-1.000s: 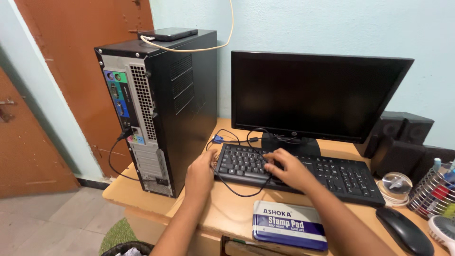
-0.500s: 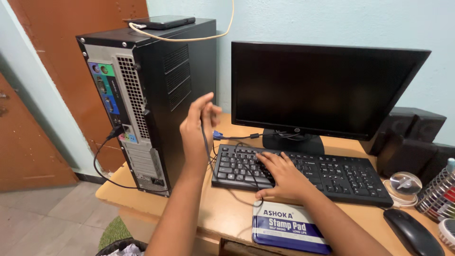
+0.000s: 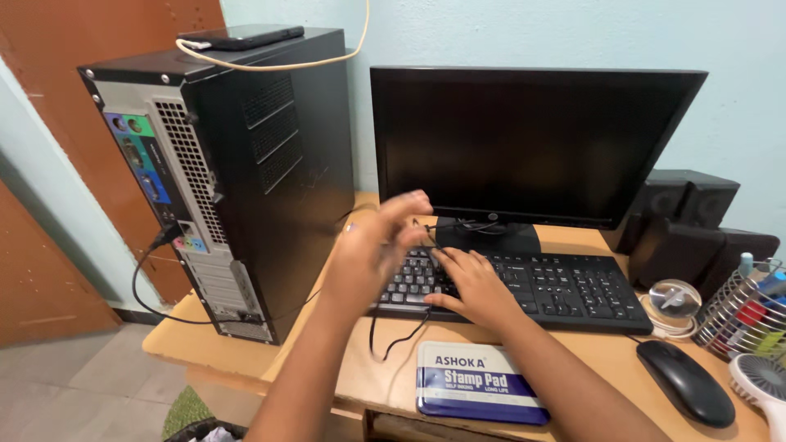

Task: The person coils a cable and places it in a drawer, then connects several other cables to the back of a computer tower and the monitor.

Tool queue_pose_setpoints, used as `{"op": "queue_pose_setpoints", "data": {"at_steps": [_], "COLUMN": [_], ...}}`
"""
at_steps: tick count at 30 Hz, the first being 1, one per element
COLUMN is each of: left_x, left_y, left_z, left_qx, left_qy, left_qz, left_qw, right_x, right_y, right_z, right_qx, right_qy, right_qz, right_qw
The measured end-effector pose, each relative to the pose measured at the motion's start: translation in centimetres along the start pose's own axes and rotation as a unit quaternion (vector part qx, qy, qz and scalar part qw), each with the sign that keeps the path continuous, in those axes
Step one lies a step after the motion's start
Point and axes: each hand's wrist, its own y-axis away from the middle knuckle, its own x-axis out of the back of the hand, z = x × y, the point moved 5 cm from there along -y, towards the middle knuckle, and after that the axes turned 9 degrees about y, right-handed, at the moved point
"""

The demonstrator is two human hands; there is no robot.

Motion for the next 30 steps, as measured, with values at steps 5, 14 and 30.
{"op": "queue_pose_setpoints", "data": {"at_steps": [5, 14, 30], "left_x": [-7.1, -4.5, -0.5], "left_y": [9.6, 12.0, 12.6], "left_z": [-4.4, -5.9, -26.0], "left_qx": [0.342, 0.374, 0.487], "left_qy": [0.376, 0.373, -0.121], "left_qz": [-0.227, -0.326, 0.059], "left_qw": [0.831, 0.784, 0.863], "right_x": [3.5, -0.1, 1.9], "right_y": [0.2, 1.8, 0.6], "right_z": [-3.3, -3.3, 4.8], "right_qx": [0.102, -0.055, -0.199], "right_qy": [-0.269, -0.375, -0.632], "right_qz": [0.007, -0.148, 0.086], "right_qw": [0.958, 0.913, 0.744]}}
